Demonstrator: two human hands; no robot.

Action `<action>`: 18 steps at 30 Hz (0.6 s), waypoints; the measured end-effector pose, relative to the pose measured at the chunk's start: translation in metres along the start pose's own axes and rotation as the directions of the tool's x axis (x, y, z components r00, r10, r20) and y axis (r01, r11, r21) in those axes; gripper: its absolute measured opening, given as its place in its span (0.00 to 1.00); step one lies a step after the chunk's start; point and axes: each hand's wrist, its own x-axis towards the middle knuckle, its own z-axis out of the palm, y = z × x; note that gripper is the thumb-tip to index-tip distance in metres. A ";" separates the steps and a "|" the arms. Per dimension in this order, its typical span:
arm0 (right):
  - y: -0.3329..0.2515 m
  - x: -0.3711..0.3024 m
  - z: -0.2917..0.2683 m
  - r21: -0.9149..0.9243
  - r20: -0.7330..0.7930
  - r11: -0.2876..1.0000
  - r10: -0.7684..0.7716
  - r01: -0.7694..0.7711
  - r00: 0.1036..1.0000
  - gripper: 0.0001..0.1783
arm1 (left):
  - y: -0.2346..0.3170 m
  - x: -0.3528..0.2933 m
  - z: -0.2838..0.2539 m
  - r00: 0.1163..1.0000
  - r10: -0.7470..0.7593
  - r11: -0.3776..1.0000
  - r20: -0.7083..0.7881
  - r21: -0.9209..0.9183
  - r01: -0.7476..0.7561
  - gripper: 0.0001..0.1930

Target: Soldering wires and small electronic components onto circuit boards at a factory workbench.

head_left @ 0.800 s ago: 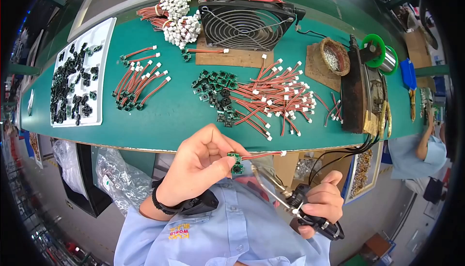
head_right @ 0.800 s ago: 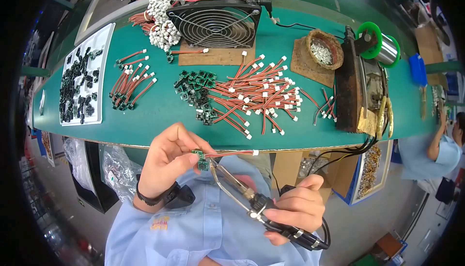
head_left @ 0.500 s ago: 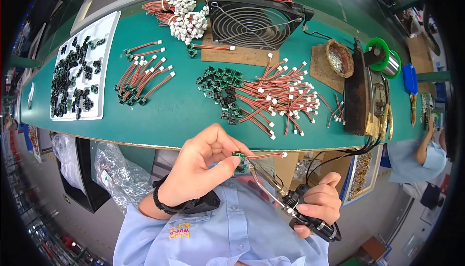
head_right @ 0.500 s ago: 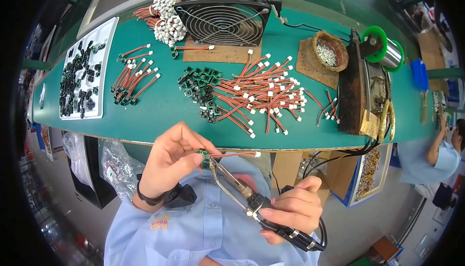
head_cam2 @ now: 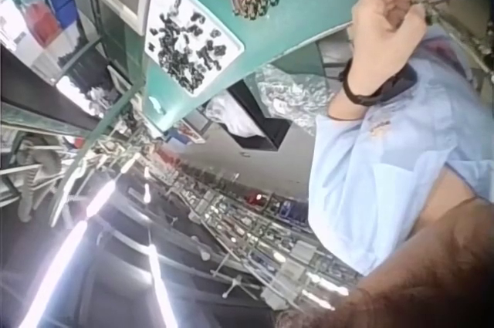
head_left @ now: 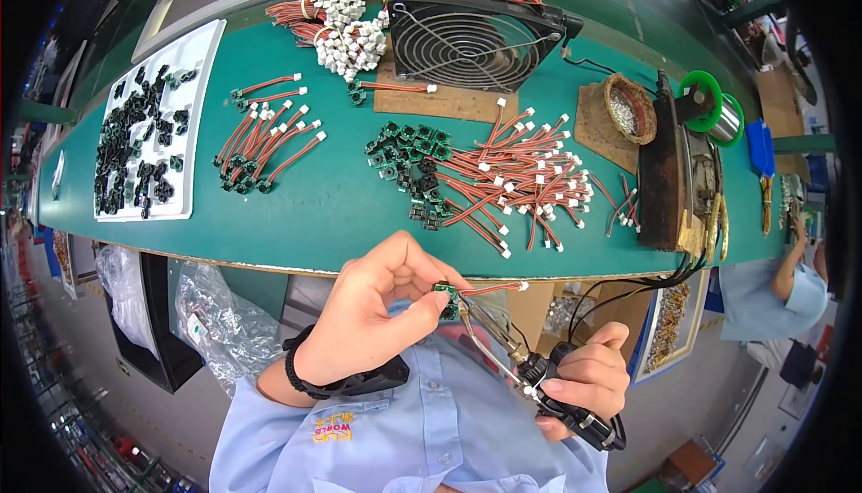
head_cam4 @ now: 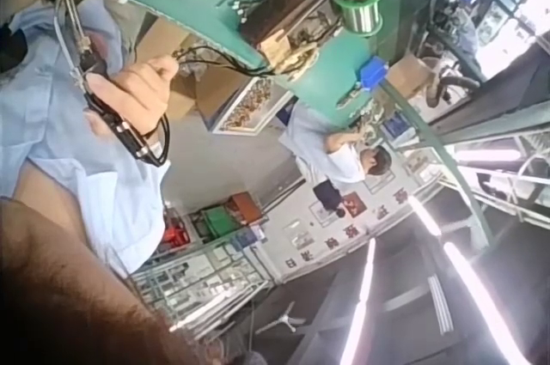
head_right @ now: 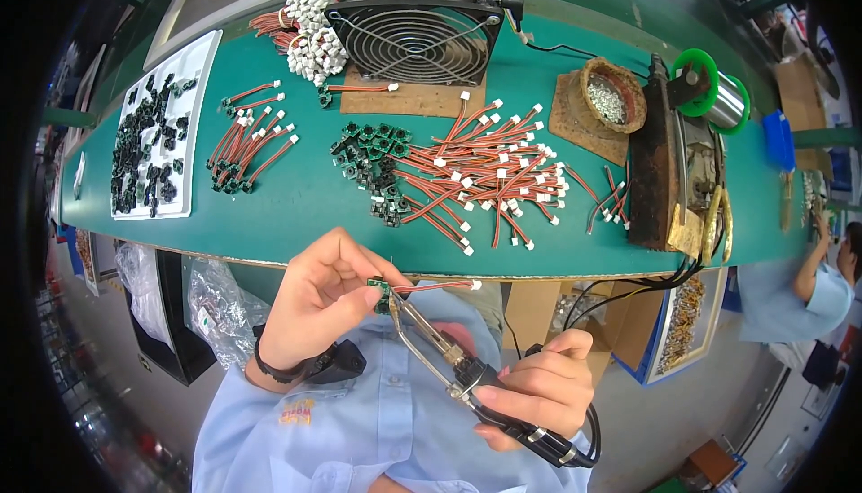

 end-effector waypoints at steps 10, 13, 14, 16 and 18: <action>-0.001 -0.002 -0.002 -0.001 0.014 1.000 0.014 -0.014 1.000 0.18 | 0.002 0.001 0.003 1.000 -0.012 1.000 -0.005 0.018 0.012 0.05; -0.002 -0.003 -0.003 -0.004 0.015 1.000 0.018 -0.018 1.000 0.18 | 0.002 0.001 0.004 1.000 -0.010 1.000 -0.007 0.020 0.010 0.05; -0.002 -0.003 -0.004 -0.006 0.018 1.000 0.020 -0.020 1.000 0.18 | 0.002 0.001 0.005 1.000 -0.009 1.000 -0.007 0.021 0.009 0.05; -0.003 -0.003 -0.004 -0.008 0.020 1.000 0.022 -0.022 1.000 0.18 | 0.003 0.001 0.005 1.000 -0.009 1.000 -0.006 0.022 0.009 0.05; -0.003 -0.003 -0.005 -0.024 0.034 1.000 0.015 -0.014 0.999 0.18 | 0.006 0.001 0.006 0.999 -0.040 0.999 -0.009 0.025 0.041 0.05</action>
